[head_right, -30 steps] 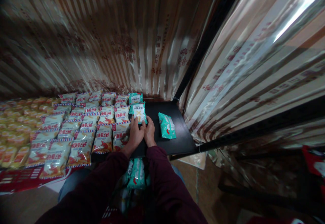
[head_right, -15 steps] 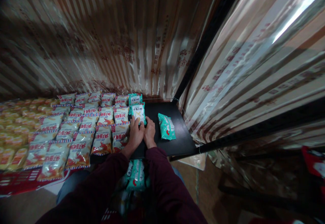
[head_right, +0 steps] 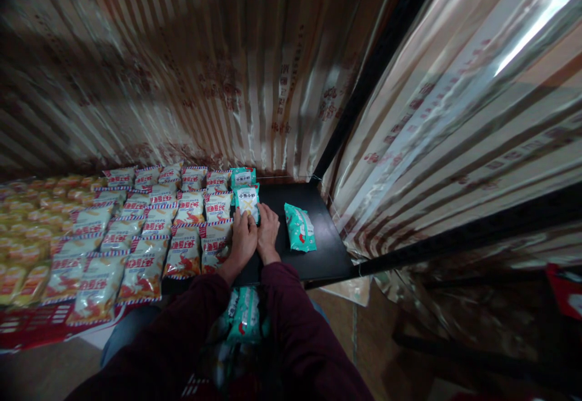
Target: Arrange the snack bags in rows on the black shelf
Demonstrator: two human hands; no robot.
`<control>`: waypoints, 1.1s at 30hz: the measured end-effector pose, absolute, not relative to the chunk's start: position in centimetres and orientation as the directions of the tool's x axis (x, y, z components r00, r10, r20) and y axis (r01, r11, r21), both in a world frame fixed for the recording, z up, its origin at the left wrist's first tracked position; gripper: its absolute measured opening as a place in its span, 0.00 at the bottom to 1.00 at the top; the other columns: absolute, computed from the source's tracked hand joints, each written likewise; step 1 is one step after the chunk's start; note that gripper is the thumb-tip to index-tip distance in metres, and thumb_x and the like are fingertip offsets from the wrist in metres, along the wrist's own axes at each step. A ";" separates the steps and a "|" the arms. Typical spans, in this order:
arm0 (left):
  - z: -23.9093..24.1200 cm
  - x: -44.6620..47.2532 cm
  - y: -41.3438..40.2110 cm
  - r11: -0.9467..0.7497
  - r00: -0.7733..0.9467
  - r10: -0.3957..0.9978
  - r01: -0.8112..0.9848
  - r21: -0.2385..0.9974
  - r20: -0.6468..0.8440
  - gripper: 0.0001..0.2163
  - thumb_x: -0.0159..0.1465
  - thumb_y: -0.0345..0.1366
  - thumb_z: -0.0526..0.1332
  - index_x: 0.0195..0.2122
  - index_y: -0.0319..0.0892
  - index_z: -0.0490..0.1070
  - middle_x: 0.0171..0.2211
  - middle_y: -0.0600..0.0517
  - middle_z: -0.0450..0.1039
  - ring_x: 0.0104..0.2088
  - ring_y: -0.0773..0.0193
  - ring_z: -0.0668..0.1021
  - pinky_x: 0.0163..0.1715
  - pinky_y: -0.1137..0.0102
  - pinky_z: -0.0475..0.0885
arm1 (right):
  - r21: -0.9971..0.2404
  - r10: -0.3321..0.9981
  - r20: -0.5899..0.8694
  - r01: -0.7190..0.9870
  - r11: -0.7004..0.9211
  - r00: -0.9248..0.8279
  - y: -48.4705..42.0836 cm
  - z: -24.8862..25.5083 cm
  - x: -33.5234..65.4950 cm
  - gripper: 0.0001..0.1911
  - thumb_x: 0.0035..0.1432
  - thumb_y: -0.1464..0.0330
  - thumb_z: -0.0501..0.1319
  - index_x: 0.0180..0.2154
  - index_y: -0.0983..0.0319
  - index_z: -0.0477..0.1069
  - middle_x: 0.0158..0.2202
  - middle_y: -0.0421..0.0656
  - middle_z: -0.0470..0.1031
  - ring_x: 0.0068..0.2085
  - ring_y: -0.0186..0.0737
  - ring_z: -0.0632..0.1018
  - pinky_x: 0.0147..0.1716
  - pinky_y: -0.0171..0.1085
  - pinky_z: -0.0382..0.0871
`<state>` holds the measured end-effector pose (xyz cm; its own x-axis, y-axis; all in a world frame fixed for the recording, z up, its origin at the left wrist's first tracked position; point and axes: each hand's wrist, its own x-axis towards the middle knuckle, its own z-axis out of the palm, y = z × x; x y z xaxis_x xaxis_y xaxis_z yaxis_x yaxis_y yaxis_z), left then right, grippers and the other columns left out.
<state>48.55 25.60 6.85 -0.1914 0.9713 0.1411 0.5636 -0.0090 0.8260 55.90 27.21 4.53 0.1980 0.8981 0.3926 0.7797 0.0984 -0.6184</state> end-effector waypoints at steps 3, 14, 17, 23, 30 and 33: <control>6.8 48.5 25.6 -0.007 -0.188 0.973 0.546 0.837 0.131 0.19 0.67 0.35 0.47 0.55 0.34 0.64 0.66 0.35 0.51 0.68 0.49 0.54 0.66 0.53 0.51 | -0.615 0.894 0.419 0.774 0.150 0.160 28.1 4.2 56.0 0.23 0.65 0.63 0.49 0.59 0.56 0.64 0.61 0.48 0.65 0.59 0.48 0.63 0.54 0.47 0.60; 6.5 48.3 25.8 0.011 -0.171 0.981 0.522 0.853 0.092 0.21 0.65 0.33 0.48 0.58 0.34 0.62 0.67 0.36 0.49 0.68 0.49 0.51 0.66 0.51 0.50 | -0.594 0.924 0.382 0.775 0.216 0.036 29.6 3.5 56.2 0.24 0.66 0.63 0.48 0.60 0.60 0.63 0.62 0.49 0.63 0.63 0.47 0.60 0.58 0.47 0.60; 6.5 48.3 25.5 -0.023 -0.159 0.979 0.536 0.844 0.128 0.21 0.65 0.32 0.47 0.58 0.34 0.62 0.68 0.37 0.48 0.69 0.51 0.49 0.66 0.53 0.49 | -0.583 0.919 0.394 0.781 0.224 0.030 29.6 3.5 56.3 0.25 0.65 0.64 0.48 0.61 0.62 0.63 0.63 0.50 0.62 0.64 0.47 0.59 0.59 0.48 0.59; 6.6 48.4 24.8 -0.122 -0.091 0.973 0.583 0.803 0.213 0.22 0.64 0.32 0.48 0.58 0.31 0.62 0.67 0.35 0.50 0.69 0.49 0.48 0.67 0.52 0.48 | -0.595 0.911 0.412 0.757 0.271 -0.002 29.3 3.5 56.5 0.27 0.62 0.66 0.50 0.62 0.61 0.60 0.64 0.49 0.60 0.65 0.46 0.58 0.59 0.48 0.59; 6.6 48.6 24.6 -0.114 -0.069 0.979 0.602 0.790 0.194 0.23 0.66 0.33 0.46 0.59 0.26 0.60 0.67 0.31 0.49 0.69 0.47 0.47 0.67 0.53 0.47 | -0.610 0.915 0.402 0.736 0.294 -0.033 29.3 3.4 56.6 0.28 0.62 0.66 0.49 0.62 0.64 0.60 0.64 0.50 0.61 0.66 0.45 0.58 0.62 0.47 0.55; 6.6 48.6 24.6 -0.109 -0.070 0.979 0.610 0.785 0.191 0.23 0.66 0.33 0.46 0.59 0.29 0.61 0.67 0.34 0.50 0.69 0.49 0.46 0.67 0.52 0.46 | -0.612 0.916 0.402 0.746 0.263 0.006 28.8 3.3 56.5 0.28 0.62 0.66 0.49 0.63 0.63 0.58 0.65 0.50 0.59 0.66 0.46 0.57 0.61 0.48 0.57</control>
<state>48.60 24.61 6.64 -0.0703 0.9791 0.1911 0.6095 -0.1094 0.7852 56.53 28.84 3.30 0.0061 0.9157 0.4017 0.7460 0.2634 -0.6116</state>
